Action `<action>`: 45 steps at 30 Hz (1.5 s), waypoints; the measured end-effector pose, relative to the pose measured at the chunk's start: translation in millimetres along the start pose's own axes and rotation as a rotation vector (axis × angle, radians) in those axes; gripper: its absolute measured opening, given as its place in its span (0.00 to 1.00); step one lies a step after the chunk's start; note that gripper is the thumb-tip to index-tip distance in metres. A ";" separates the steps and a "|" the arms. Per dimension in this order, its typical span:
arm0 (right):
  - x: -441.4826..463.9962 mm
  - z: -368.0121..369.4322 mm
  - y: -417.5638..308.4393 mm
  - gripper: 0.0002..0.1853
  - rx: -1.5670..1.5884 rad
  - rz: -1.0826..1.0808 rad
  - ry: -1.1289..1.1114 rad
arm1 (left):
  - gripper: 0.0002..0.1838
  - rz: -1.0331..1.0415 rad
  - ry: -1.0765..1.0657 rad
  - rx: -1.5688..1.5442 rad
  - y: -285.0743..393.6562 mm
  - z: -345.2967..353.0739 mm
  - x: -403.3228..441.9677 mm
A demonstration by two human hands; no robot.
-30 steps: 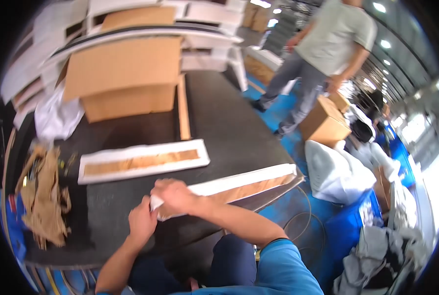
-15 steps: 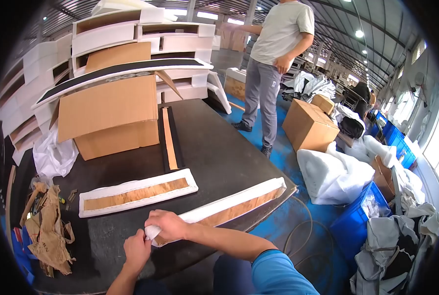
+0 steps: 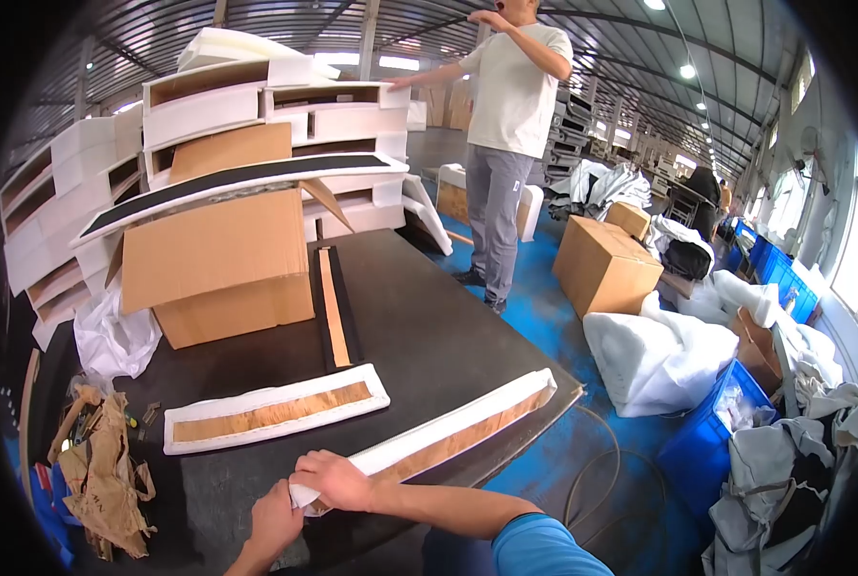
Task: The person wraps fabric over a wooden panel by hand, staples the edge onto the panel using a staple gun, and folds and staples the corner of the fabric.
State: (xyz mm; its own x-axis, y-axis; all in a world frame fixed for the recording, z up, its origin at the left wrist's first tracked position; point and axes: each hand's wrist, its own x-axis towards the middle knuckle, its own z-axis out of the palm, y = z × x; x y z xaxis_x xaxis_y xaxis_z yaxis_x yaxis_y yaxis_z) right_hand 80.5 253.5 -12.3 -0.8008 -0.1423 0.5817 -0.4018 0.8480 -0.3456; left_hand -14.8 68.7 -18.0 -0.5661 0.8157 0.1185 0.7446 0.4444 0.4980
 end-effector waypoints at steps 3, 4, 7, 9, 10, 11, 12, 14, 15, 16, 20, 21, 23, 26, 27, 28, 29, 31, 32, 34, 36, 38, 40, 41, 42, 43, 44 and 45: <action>8.9 -7.2 -3.4 0.14 -0.068 -0.011 -0.090 | 0.14 0.056 0.045 0.072 -12.1 16.0 3.3; 11.1 -7.3 -5.6 0.13 -0.099 0.002 -0.167 | 0.13 0.050 0.047 0.056 -10.3 16.3 1.9; 22.4 -11.0 -8.8 0.12 -0.153 -0.047 -0.234 | 0.13 0.047 0.048 0.027 -10.5 16.3 1.3; 23.8 -8.5 -11.8 0.19 -0.217 -0.082 -0.240 | 0.13 0.058 0.043 0.013 -14.1 14.2 -0.7; 22.1 -9.4 -12.5 0.19 -0.215 -0.079 -0.239 | 0.13 0.084 0.036 0.013 -15.6 13.3 0.2; 18.5 -11.9 -13.0 0.14 -0.181 -0.064 -0.231 | 0.14 0.110 0.026 0.012 -16.3 11.9 0.2; 17.0 -15.7 -14.5 0.10 -0.149 -0.050 -0.224 | 0.14 0.110 0.023 0.011 -12.0 8.1 0.2; 10.5 -13.2 -15.7 0.11 -0.154 -0.055 -0.174 | 0.16 0.099 0.122 -0.091 -1.5 1.5 -4.9; 7.7 -10.4 -17.1 0.12 -0.156 -0.061 -0.119 | 0.16 0.090 0.118 -0.088 -6.6 6.5 -4.0; 5.7 -8.6 -17.7 0.12 -0.146 -0.061 -0.119 | 0.17 0.167 0.095 -0.228 -13.9 15.4 2.1; -0.9 -13.3 -22.9 0.16 -0.176 -0.043 -0.096 | 0.19 0.100 -0.062 -0.356 -13.6 26.9 3.7; -2.9 -16.8 -24.3 0.18 -0.178 -0.007 -0.115 | 0.19 0.102 -0.065 -0.352 -12.1 32.4 5.2; -10.5 -23.9 -24.6 0.20 -0.181 0.021 -0.098 | 0.22 0.066 -0.081 -0.369 -10.0 45.4 7.2; -22.4 -28.0 -23.2 0.23 -0.203 0.063 -0.057 | 0.25 0.107 -0.032 -0.437 3.7 45.8 10.4; -24.1 -31.9 -21.9 0.23 -0.197 0.066 -0.064 | 0.25 0.090 -0.025 -0.465 8.3 45.1 9.8; -25.2 -34.2 -21.9 0.24 -0.189 0.072 -0.072 | 0.25 0.092 -0.024 -0.462 8.7 40.3 7.5; -25.6 -35.6 -22.7 0.22 -0.166 0.095 -0.082 | 0.24 0.127 -0.019 -0.433 9.6 35.5 6.0; -24.9 -39.7 -24.3 0.20 -0.179 0.105 -0.090 | 0.23 0.163 -0.013 -0.411 8.2 34.1 5.4; -24.3 -42.6 -23.5 0.19 -0.190 0.115 -0.097 | 0.24 0.189 -0.014 -0.418 3.0 35.6 5.8; -24.8 -48.0 -23.2 0.17 -0.204 0.137 -0.116 | 0.26 0.211 -0.018 -0.436 2.9 38.6 6.0; -24.2 -49.1 -22.6 0.16 -0.212 0.166 -0.122 | 0.25 0.222 0.014 -0.397 3.1 38.1 6.2; -25.7 -44.5 -20.7 0.14 -0.218 0.146 -0.118 | 0.25 0.207 0.004 -0.375 -2.6 41.9 6.3; -27.7 -42.0 -22.8 0.14 -0.211 0.150 -0.099 | 0.24 0.195 0.002 -0.355 1.2 38.8 6.0; -28.7 -42.4 -23.1 0.14 -0.195 0.159 -0.082 | 0.23 0.206 0.015 -0.327 3.9 36.1 5.7; -29.2 -42.5 -23.5 0.14 -0.177 0.167 -0.065 | 0.22 0.217 0.028 -0.299 7.2 32.0 4.1; -29.7 -40.9 -25.2 0.14 -0.180 0.169 -0.066 | 0.22 0.219 0.028 -0.302 8.4 29.7 1.9; -30.4 -39.4 -27.5 0.15 -0.193 0.166 -0.044 | 0.21 0.205 0.019 -0.234 10.0 27.9 1.1; -31.5 -38.9 -28.8 0.15 -0.206 0.164 -0.021 | 0.19 0.191 0.009 -0.165 11.2 27.7 1.3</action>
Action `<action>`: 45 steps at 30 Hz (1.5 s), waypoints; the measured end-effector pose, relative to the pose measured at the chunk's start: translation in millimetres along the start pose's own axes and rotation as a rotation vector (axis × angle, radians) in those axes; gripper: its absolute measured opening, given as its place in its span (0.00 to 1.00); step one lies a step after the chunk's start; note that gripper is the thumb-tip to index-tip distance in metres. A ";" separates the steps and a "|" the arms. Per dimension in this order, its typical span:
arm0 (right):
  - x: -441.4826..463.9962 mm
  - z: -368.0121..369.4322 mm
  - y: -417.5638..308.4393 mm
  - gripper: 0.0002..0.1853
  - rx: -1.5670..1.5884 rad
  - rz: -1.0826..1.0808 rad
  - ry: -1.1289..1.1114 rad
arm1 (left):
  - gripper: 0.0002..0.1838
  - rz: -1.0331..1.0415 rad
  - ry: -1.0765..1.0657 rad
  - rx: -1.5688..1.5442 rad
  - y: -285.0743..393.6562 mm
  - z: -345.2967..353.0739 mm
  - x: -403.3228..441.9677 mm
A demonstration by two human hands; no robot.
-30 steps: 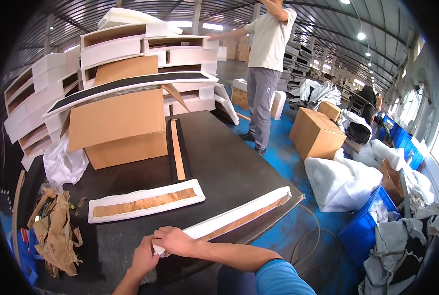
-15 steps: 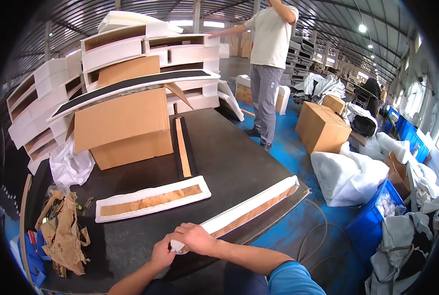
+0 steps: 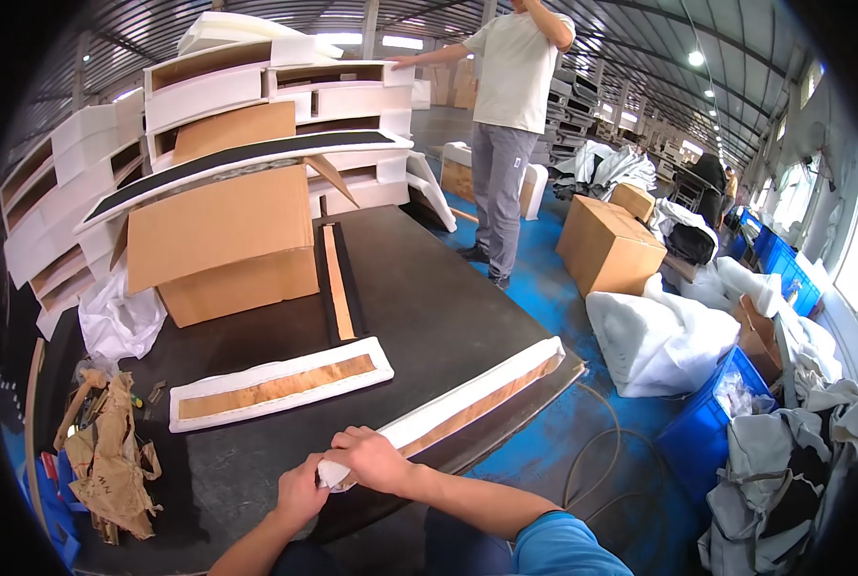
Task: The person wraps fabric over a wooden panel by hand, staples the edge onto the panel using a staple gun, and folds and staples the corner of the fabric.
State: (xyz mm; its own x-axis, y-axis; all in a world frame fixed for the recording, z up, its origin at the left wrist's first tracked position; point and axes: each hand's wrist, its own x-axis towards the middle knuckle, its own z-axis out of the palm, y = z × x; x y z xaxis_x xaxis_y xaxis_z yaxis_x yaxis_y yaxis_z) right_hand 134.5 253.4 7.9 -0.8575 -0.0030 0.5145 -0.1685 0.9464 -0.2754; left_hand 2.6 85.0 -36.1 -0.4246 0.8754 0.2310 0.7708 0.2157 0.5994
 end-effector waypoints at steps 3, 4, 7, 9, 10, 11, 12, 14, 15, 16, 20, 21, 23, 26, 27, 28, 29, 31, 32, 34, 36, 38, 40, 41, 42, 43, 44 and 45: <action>-1.6 -2.8 1.0 0.17 -0.013 -0.009 -0.040 | 0.16 -0.018 -0.051 0.024 -2.7 4.0 -1.3; -0.3 -7.4 4.4 0.17 -0.016 -0.009 -0.030 | 0.16 -0.010 -0.051 0.031 -3.1 3.4 1.2; -5.6 -34.5 19.4 0.17 -0.060 0.010 -0.096 | 0.15 -0.028 -0.079 0.067 -2.6 3.8 -1.3; -12.7 -47.3 41.5 0.17 -0.080 -0.025 -0.138 | 0.15 -0.020 -0.068 0.070 -1.8 1.0 1.6; -12.4 -53.0 48.7 0.17 -0.074 -0.025 -0.143 | 0.15 -0.027 -0.071 0.068 -3.5 3.0 2.4; -14.1 -56.7 52.8 0.17 -0.084 -0.044 -0.167 | 0.15 -0.035 -0.055 0.085 -6.7 6.6 0.7; -15.6 -59.4 56.3 0.16 -0.103 -0.065 -0.188 | 0.15 -0.034 -0.033 0.102 -6.7 8.4 2.4; -17.2 -58.9 58.9 0.16 -0.090 -0.052 -0.220 | 0.15 -0.039 -0.059 0.089 -3.9 6.4 -0.5; -14.2 -59.8 61.3 0.16 -0.079 -0.050 -0.250 | 0.15 -0.046 -0.074 0.080 -2.3 4.1 1.1; -12.9 -59.6 60.5 0.16 -0.084 -0.053 -0.247 | 0.15 -0.042 -0.069 0.081 -2.9 4.2 0.3; -16.9 -47.9 64.1 0.18 0.014 0.007 -0.235 | 0.15 -0.031 -0.055 0.108 -4.5 6.3 1.5; -16.2 -48.0 63.6 0.19 0.072 0.036 -0.214 | 0.14 -0.034 -0.067 0.110 -3.2 4.6 0.5; -17.0 -50.1 65.7 0.19 0.108 0.084 -0.261 | 0.14 -0.025 -0.057 0.086 -1.6 3.7 1.9; -19.8 -48.8 59.1 0.21 0.102 0.113 -0.272 | 0.14 -0.040 -0.049 0.058 -2.1 5.5 -3.0; -19.6 -50.4 57.1 0.22 0.096 0.112 -0.243 | 0.14 -0.029 -0.041 0.077 -4.3 6.7 -1.4; -20.7 -51.3 54.1 0.22 0.088 0.112 -0.214 | 0.14 -0.016 -0.033 0.096 -5.7 7.4 -0.7; -22.1 -52.4 50.2 0.22 0.090 0.116 -0.216 | 0.14 -0.017 -0.037 0.094 -6.1 7.8 -0.5; -24.2 -53.8 43.2 0.22 0.119 0.145 -0.182 | 0.13 -0.002 -0.021 0.049 -4.7 6.6 -2.3; -25.6 -52.0 43.1 0.22 0.124 0.146 -0.187 | 0.13 -0.008 -0.023 0.048 -3.6 5.3 -3.8; -27.7 -49.9 45.1 0.23 0.105 0.124 -0.143 | 0.14 -0.021 -0.040 0.039 -0.3 3.4 -3.1; -26.3 -50.2 49.2 0.22 0.069 0.115 -0.151 | 0.14 -0.006 -0.037 0.060 -2.2 5.5 1.7; -26.4 -46.6 48.8 0.21 0.029 0.102 -0.140 | 0.15 0.009 -0.035 0.095 -5.1 6.4 -1.4; -28.2 -44.5 49.7 0.23 0.041 0.095 -0.103 | 0.16 -0.004 -0.051 0.121 -5.3 7.6 2.5; -28.8 -44.6 47.5 0.23 0.047 0.112 -0.103 | 0.16 -0.021 -0.070 0.131 -5.9 7.3 0.6; -31.5 -42.1 46.2 0.23 0.068 0.126 -0.052 | 0.15 -0.014 -0.066 0.111 -4.2 5.7 -0.1; -33.5 -41.7 44.0 0.23 0.054 0.139 -0.044 | 0.15 0.001 -0.055 0.086 -3.2 5.9 0.6; -36.9 -41.1 39.8 0.23 0.065 0.161 -0.042 | 0.14 -0.020 -0.063 0.063 -0.4 4.2 -1.0; -38.2 -43.0 39.1 0.24 0.060 0.174 -0.036 | 0.13 -0.030 -0.056 0.038 2.1 4.5 0.6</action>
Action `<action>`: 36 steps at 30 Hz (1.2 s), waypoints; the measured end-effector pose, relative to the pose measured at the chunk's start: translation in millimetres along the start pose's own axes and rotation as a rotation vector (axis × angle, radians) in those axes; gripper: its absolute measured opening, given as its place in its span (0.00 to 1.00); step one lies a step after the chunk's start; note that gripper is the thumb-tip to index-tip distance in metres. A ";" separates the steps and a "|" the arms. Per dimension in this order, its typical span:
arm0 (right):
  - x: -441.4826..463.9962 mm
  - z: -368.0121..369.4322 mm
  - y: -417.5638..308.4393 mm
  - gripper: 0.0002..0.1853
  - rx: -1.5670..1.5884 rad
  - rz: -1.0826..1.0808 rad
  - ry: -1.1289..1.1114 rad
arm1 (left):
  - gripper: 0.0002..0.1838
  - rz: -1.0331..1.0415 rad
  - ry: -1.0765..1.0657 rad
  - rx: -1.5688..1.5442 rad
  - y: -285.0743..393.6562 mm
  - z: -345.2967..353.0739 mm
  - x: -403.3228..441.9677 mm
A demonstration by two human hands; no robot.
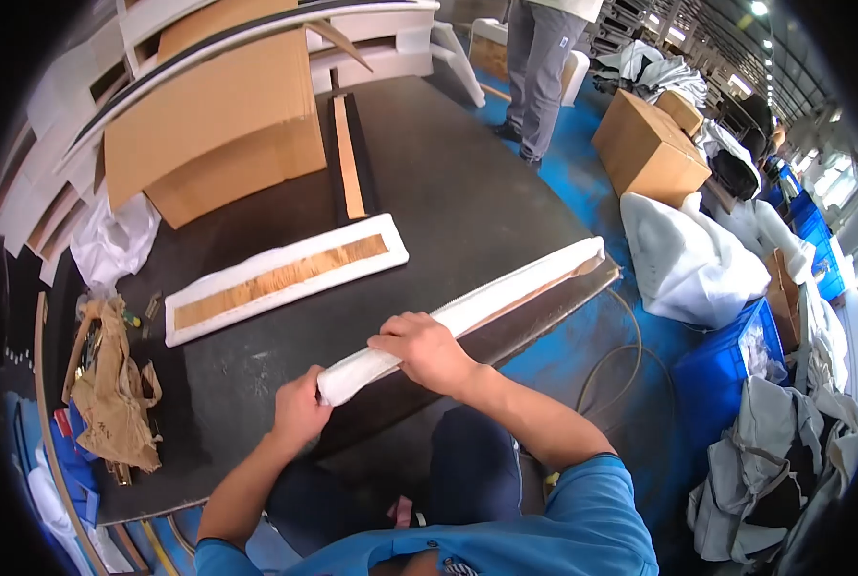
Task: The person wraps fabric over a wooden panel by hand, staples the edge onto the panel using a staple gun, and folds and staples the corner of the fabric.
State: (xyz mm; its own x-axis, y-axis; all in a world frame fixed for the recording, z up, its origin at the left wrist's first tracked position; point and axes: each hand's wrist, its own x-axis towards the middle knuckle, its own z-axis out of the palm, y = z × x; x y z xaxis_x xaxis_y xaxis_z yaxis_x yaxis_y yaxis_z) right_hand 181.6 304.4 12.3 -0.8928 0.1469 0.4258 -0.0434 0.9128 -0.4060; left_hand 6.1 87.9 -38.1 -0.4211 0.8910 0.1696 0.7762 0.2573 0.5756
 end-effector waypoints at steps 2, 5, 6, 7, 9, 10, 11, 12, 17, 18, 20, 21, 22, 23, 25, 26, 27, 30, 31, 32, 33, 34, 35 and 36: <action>-1.8 0.0 -0.8 0.25 0.008 0.015 -0.007 | 0.12 0.000 0.009 -0.012 -1.0 2.7 -0.2; -2.5 2.6 -0.4 0.25 0.010 0.033 0.003 | 0.13 -0.008 0.001 -0.010 -1.2 2.4 0.0; -2.5 3.3 0.7 0.24 0.014 0.018 0.017 | 0.13 -0.001 0.003 -0.012 -1.4 2.5 0.7; -1.7 3.5 2.3 0.24 0.014 0.000 0.032 | 0.13 -0.008 -0.006 -0.008 -1.0 2.3 1.6; -7.2 8.9 1.4 0.27 0.013 -0.008 0.012 | 0.14 -0.010 -0.023 0.033 -1.6 1.7 -3.3; -4.1 4.5 5.4 0.30 -0.004 -0.030 -0.002 | 0.14 0.015 -0.005 0.069 -3.1 2.7 0.1; -4.4 1.6 4.8 0.30 -0.018 -0.031 -0.011 | 0.13 0.036 0.007 0.069 -4.2 3.9 0.4; -6.0 2.1 3.6 0.31 -0.033 -0.034 -0.016 | 0.13 0.058 0.022 0.071 -6.8 5.1 -0.4; -6.6 3.2 1.2 0.33 -0.011 0.000 -0.066 | 0.12 0.063 0.032 -0.023 -7.3 4.8 -1.9; -6.4 1.8 -1.0 0.33 -0.012 -0.003 -0.065 | 0.12 0.064 0.035 -0.022 -6.7 3.7 -2.2; -5.8 0.0 -3.6 0.34 -0.020 0.005 -0.076 | 0.12 0.084 0.044 -0.042 -6.4 3.3 -2.4; -5.2 0.2 -4.2 0.34 -0.019 0.005 -0.079 | 0.12 0.082 0.044 -0.043 -7.6 4.1 -2.7; -4.7 -0.5 -3.9 0.35 -0.012 0.014 -0.082 | 0.12 0.083 0.049 -0.038 -9.0 6.1 -2.3; -4.5 -1.4 -4.2 0.35 -0.004 0.024 -0.085 | 0.12 0.085 0.052 -0.031 -9.7 7.2 -2.6; -2.7 -7.7 -8.6 0.35 -0.005 0.052 -0.067 | 0.12 0.072 0.041 -0.019 -9.3 6.9 -3.2; -2.2 -10.5 -9.8 0.35 -0.007 0.078 -0.047 | 0.12 0.061 0.032 -0.004 -9.2 6.7 -3.6; -2.0 -12.2 -8.6 0.35 -0.009 0.075 -0.048 | 0.12 0.061 0.036 -0.005 -9.4 6.3 -3.8; -6.9 -17.2 0.9 0.31 -0.085 0.140 -0.044 | 0.12 0.048 0.037 -0.038 -7.3 6.7 -4.3; -9.7 -17.6 5.6 0.30 -0.100 0.111 -0.045 | 0.12 0.046 0.041 -0.033 -6.7 7.0 -4.0; -12.2 -17.2 8.6 0.30 -0.115 0.082 -0.046 | 0.12 0.044 0.045 -0.027 -6.2 7.3 -3.6; -12.5 -16.8 8.9 0.30 -0.117 0.082 -0.044 | 0.12 0.046 0.047 -0.027 -6.0 8.0 -3.4; -11.8 -14.8 8.4 0.29 -0.087 0.062 -0.066 | 0.12 0.057 0.052 -0.034 -6.4 8.6 -4.4; -10.9 -12.5 7.5 0.28 -0.056 0.043 -0.089 | 0.12 0.067 0.055 -0.041 -6.4 9.1 -5.4; -7.7 -11.9 2.7 0.28 -0.055 0.045 -0.088 | 0.12 0.069 0.053 -0.041 -5.5 8.9 -5.6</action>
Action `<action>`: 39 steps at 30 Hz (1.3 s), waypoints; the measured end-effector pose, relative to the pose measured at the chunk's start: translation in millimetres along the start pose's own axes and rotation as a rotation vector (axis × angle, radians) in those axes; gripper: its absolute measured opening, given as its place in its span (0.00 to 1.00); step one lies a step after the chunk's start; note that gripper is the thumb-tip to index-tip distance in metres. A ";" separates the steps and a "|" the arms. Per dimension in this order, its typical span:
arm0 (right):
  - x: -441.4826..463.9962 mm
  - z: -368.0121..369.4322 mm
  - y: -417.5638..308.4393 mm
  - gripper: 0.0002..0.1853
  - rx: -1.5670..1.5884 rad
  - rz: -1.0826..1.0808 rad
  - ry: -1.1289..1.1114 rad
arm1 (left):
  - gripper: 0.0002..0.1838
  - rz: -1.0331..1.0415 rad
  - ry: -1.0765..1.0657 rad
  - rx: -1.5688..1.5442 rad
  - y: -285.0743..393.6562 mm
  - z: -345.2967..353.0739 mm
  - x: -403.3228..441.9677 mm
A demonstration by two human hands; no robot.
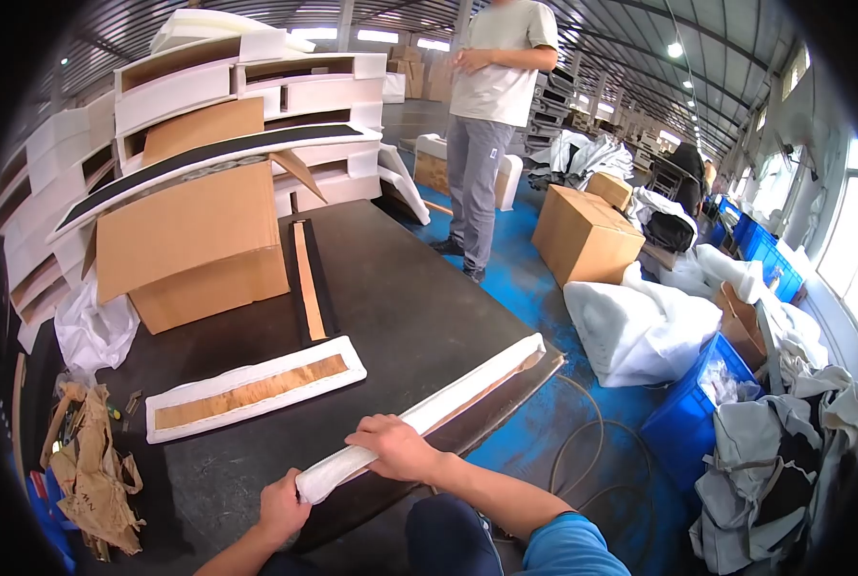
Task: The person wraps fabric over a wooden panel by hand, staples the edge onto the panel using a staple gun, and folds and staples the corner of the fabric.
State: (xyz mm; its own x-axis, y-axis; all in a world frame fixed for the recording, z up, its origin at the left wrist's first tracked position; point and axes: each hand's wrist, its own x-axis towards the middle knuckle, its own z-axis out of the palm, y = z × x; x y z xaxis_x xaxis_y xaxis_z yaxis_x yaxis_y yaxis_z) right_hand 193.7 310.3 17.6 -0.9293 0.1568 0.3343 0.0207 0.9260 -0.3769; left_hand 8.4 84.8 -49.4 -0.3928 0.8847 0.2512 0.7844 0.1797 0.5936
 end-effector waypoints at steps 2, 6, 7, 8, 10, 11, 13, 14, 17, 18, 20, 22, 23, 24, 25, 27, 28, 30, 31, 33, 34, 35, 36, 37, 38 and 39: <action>8.8 2.4 -14.0 0.26 0.100 -0.051 0.014 | 0.12 -0.049 -0.027 0.034 2.4 -0.9 -0.1; 27.2 31.3 -29.3 0.19 0.149 -0.159 0.045 | 0.12 -0.029 -0.021 0.037 0.3 0.2 0.5; 32.8 37.0 -31.9 0.17 0.169 -0.199 0.053 | 0.13 -0.021 -0.028 0.044 -0.4 -0.3 0.3; 37.4 42.3 -34.2 0.17 0.164 -0.205 0.055 | 0.14 -0.014 -0.035 0.050 -1.0 -0.6 0.6; 47.1 47.0 -42.8 0.19 0.168 -0.227 0.007 | 0.14 -0.020 -0.018 0.052 -3.8 1.0 2.5; 49.9 48.2 -45.5 0.17 0.183 -0.232 0.005 | 0.14 -0.029 -0.011 0.052 -4.6 2.6 1.2; 53.8 52.4 -46.5 0.17 0.211 -0.217 -0.004 | 0.15 -0.054 -0.016 0.040 -5.6 3.2 1.2; 56.7 52.5 -44.7 0.18 0.236 -0.201 -0.009 | 0.16 -0.074 -0.020 0.031 -5.8 3.0 4.1; 53.0 55.7 -40.9 0.18 0.278 -0.196 0.022 | 0.17 -0.065 -0.024 0.049 -1.3 -1.8 4.5; 52.7 56.1 -40.6 0.18 0.274 -0.205 0.016 | 0.17 -0.068 -0.013 0.047 -0.8 -2.4 4.0; 50.0 56.3 -38.9 0.19 0.300 -0.199 0.031 | 0.19 -0.078 -0.041 0.071 0.5 -3.8 3.9; 50.1 55.5 -37.8 0.19 0.303 -0.196 0.042 | 0.18 -0.080 -0.050 0.108 8.7 -10.9 5.0; 48.8 56.5 -38.8 0.19 0.316 -0.193 0.045 | 0.17 -0.095 -0.062 0.145 13.0 -15.4 2.4; 49.1 56.1 -38.2 0.19 0.314 -0.188 0.048 | 0.17 -0.091 -0.066 0.144 16.4 -20.1 0.8; 49.6 56.1 -37.9 0.19 0.308 -0.191 0.057 | 0.16 -0.123 -0.081 0.162 19.4 -24.9 -1.7; 49.5 57.1 -37.8 0.19 0.313 -0.191 0.065 | 0.15 -0.162 -0.104 0.184 20.8 -26.0 -6.6; 49.9 57.5 -36.5 0.19 0.314 -0.193 0.063 | 0.13 -0.083 -0.072 0.240 21.4 -23.7 -9.8; 50.3 60.0 -34.9 0.19 0.329 -0.194 0.061 | 0.11 -0.014 -0.048 0.302 19.8 -19.9 -15.7; 50.3 60.2 -32.4 0.20 0.354 -0.195 0.043 | 0.10 0.038 -0.037 0.281 17.5 -15.1 -15.4; 46.9 60.4 -31.1 0.22 0.377 -0.202 0.007 | 0.10 0.086 -0.037 0.259 10.9 -7.8 -17.5; 44.4 59.9 -32.7 0.22 0.379 -0.198 0.008 | 0.10 0.129 -0.017 0.248 7.4 -4.8 -16.2; 41.4 59.6 -35.2 0.23 0.315 -0.210 0.031 | 0.11 0.176 0.002 0.237 4.2 -2.8 -15.8; 39.4 58.1 -38.1 0.23 0.249 -0.222 0.055 | 0.11 0.183 -0.004 0.237 4.1 -3.9 -14.4; 38.6 56.1 -39.9 0.23 0.247 -0.218 0.060 | 0.12 0.188 0.027 0.175 3.7 -4.7 -11.8; 37.7 55.0 -42.5 0.23 0.227 -0.223 0.076 | 0.12 0.189 0.055 0.113 3.1 -5.9 -10.7; 37.0 54.7 -44.5 0.23 0.209 -0.228 0.089 | 0.12 0.188 0.051 0.114 6.6 -9.9 -9.3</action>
State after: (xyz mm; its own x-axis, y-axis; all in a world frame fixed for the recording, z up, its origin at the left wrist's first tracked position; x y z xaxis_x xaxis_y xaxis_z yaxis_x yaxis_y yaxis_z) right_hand 138.3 256.1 -0.5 -0.8652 -0.0084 0.5014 -0.2689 0.8517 -0.4498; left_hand 12.5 73.5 -40.2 -0.2555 0.8850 0.3892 0.8944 0.0635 0.4428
